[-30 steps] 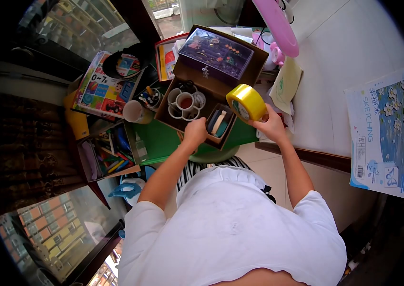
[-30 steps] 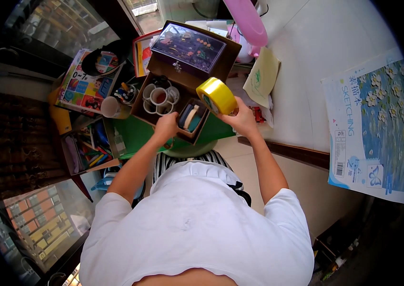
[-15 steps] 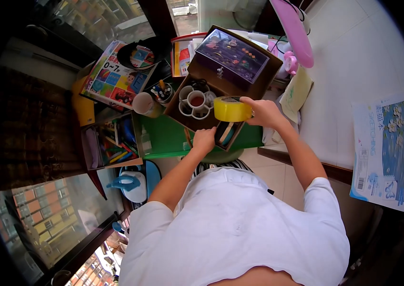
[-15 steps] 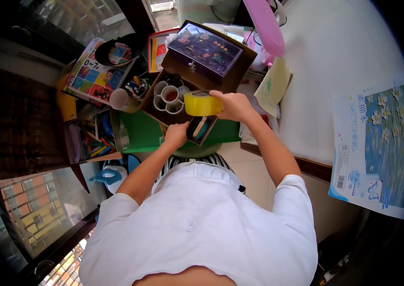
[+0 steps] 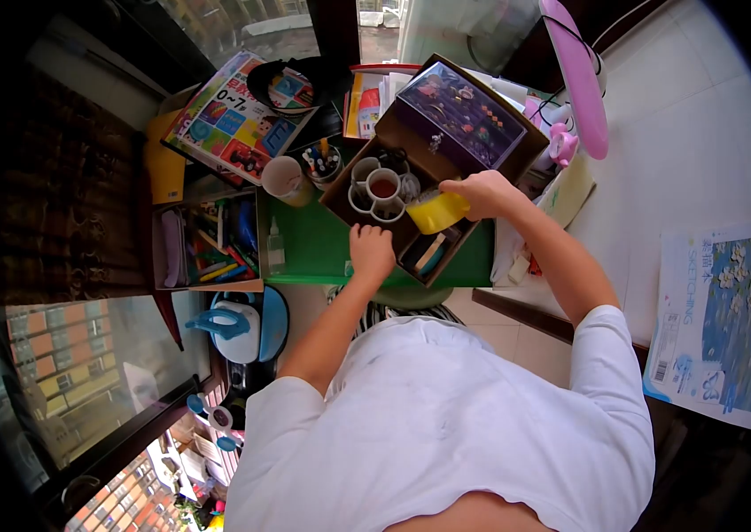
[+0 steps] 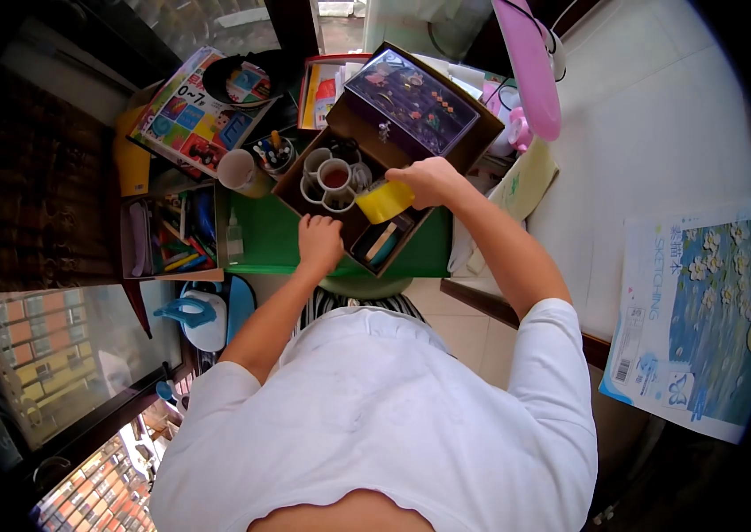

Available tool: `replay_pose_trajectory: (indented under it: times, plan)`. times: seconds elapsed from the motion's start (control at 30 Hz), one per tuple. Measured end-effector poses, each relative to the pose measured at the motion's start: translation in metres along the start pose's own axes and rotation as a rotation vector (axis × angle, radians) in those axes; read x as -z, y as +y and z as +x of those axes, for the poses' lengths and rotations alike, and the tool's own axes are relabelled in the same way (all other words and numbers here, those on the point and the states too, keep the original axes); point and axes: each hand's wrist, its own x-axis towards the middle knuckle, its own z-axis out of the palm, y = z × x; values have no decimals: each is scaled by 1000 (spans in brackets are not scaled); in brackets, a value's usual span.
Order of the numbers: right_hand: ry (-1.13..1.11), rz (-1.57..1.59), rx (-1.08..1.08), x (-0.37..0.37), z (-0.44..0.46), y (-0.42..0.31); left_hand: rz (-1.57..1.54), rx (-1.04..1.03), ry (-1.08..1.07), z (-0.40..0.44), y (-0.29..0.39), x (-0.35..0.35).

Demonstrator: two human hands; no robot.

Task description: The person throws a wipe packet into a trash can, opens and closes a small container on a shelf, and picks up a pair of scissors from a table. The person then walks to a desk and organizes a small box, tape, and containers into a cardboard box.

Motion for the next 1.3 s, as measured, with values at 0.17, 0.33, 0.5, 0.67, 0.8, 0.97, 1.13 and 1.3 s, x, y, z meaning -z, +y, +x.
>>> replay_pose_trajectory:
  times: [0.17,0.33,0.5,0.67,0.8,0.97,1.13,1.3]
  plan:
    - [119,59,-63,-21,-22,1,85,20,-69,18,-27,-5]
    - [155,207,-113,-25,-48,-1,122,24,-298,18,-21,-7]
    - [226,453,-246,-37,-62,0,100,-30,-258,17,-22,-3]
    - [391,894,-396,-56,-68,0,-245,34,-219,12,29,24]
    - [529,986,-379,-83,-55,4,-198,109,-330,8,38,0]
    - [494,927,-427,-87,-49,2,-187,52,-576,22,21,-5]
    - [503,929,-411,-83,-52,-5,-134,11,-501,25,19,2]
    - [523,951,-374,-91,-48,-6,-70,32,-550,25,12,8]
